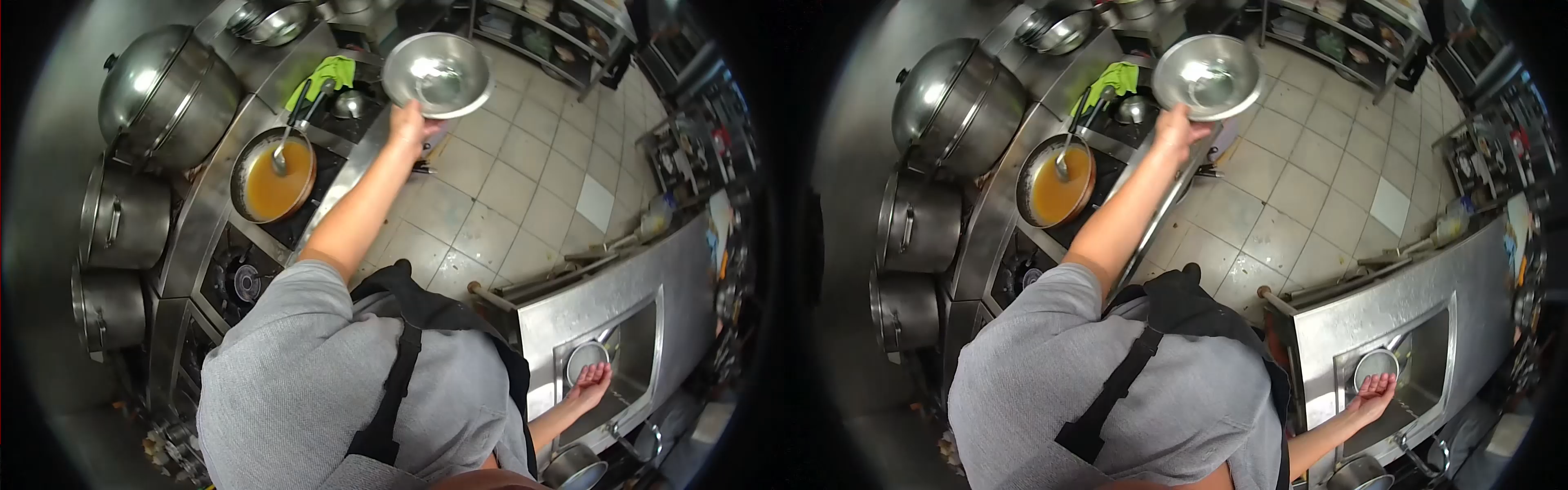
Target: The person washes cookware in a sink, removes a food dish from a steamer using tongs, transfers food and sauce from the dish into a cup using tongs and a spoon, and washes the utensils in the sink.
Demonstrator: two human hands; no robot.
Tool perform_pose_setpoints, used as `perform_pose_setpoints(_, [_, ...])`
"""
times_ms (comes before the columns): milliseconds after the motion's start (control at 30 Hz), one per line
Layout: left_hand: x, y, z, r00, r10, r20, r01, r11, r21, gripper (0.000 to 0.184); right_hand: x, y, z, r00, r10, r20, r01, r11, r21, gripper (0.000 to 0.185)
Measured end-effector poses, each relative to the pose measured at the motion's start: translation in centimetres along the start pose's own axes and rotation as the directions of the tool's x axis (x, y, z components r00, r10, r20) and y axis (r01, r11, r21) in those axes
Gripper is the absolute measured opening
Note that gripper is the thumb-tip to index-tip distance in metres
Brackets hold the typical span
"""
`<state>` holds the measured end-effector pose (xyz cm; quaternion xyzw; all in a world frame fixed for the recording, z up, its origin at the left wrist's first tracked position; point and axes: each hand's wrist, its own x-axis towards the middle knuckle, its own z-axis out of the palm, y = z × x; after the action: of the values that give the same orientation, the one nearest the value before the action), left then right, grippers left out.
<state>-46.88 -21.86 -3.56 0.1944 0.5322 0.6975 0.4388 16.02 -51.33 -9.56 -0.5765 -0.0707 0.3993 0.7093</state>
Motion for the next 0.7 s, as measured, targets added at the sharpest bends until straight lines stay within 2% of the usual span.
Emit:
perform_pose_setpoints(100, [6.2, 7.8, -5.4, 0.982, 0.146, -0.119, -0.151, 0.988, -0.026, 0.045, -1.0, 1.7, 6.4, 0.998, 0.027, 0.052, -0.023, 0.996, -0.086, 0.023])
perform_pose_setpoints(167, [14.0, 13.1, -9.8, 0.984, 0.143, -0.107, -0.148, 0.988, -0.037, 0.048, -2.0, 3.0, 10.4, 0.997, 0.023, 0.075, -0.017, 0.997, -0.077, 0.023])
perform_pose_setpoints(233, [18.1, 19.5, -11.5, 0.962, 0.236, -0.139, -0.242, 0.97, -0.024, 0.053, -3.7, 4.0, 14.1, 0.993, 0.043, 0.112, -0.03, 0.992, -0.119, 0.023])
perform_pose_setpoints(300, [20.9, 22.8, -12.8, 0.889, 0.378, -0.257, -0.363, 0.926, 0.108, 0.061, -5.0, 5.2, 17.0, 0.989, 0.054, 0.139, -0.034, 0.989, -0.144, 0.025])
perform_pose_setpoints(333, [19.6, 24.1, -13.0, 0.896, 0.366, -0.249, -0.303, 0.917, 0.258, 0.068, -5.4, 6.1, 17.9, 0.982, 0.067, 0.176, -0.045, 0.991, -0.129, 0.026])
perform_pose_setpoints(367, [23.9, 22.5, -15.0, 0.854, 0.479, -0.203, -0.392, 0.849, 0.355, 0.067, -5.7, 7.0, 19.0, 0.974, 0.076, 0.215, -0.054, 0.993, -0.109, 0.027])
perform_pose_setpoints(400, [24.5, 21.9, -15.6, 0.904, 0.422, -0.075, -0.337, 0.807, 0.485, 0.057, -6.0, 7.8, 19.9, 0.97, 0.1, 0.221, -0.073, 0.989, -0.127, 0.029])
perform_pose_setpoints(433, [21.1, 21.4, -14.2, 0.931, 0.361, 0.051, -0.345, 0.828, 0.443, 0.046, -6.7, 8.8, 21.6, 0.973, 0.085, 0.215, -0.057, 0.99, -0.131, 0.033])
perform_pose_setpoints(500, [14.0, 19.7, -12.7, 0.949, 0.139, 0.283, -0.244, 0.892, 0.381, 0.033, -7.6, 9.8, 25.4, 0.977, 0.123, 0.174, -0.079, 0.968, -0.237, 0.036])
perform_pose_setpoints(533, [13.4, 17.1, -13.0, 0.894, 0.045, 0.446, -0.226, 0.905, 0.362, 0.032, -8.6, 10.2, 28.1, 0.972, 0.128, 0.195, -0.065, 0.952, -0.3, 0.039])
perform_pose_setpoints(567, [10.5, 15.4, -12.9, 0.857, -0.021, 0.514, -0.169, 0.933, 0.318, 0.033, -8.4, 10.8, 30.0, 0.953, 0.154, 0.26, -0.066, 0.946, -0.317, 0.039])
perform_pose_setpoints(633, [6.3, 12.1, -13.3, 0.678, -0.065, 0.732, -0.219, 0.933, 0.286, 0.036, -6.2, 13.1, 34.0, 0.891, 0.224, 0.396, -0.066, 0.924, -0.376, 0.039])
perform_pose_setpoints(700, [1.2, 13.3, -13.8, 0.614, -0.277, 0.739, -0.192, 0.856, 0.48, 0.041, -7.2, 14.8, 40.4, 0.849, 0.279, 0.45, -0.042, 0.883, -0.468, 0.036])
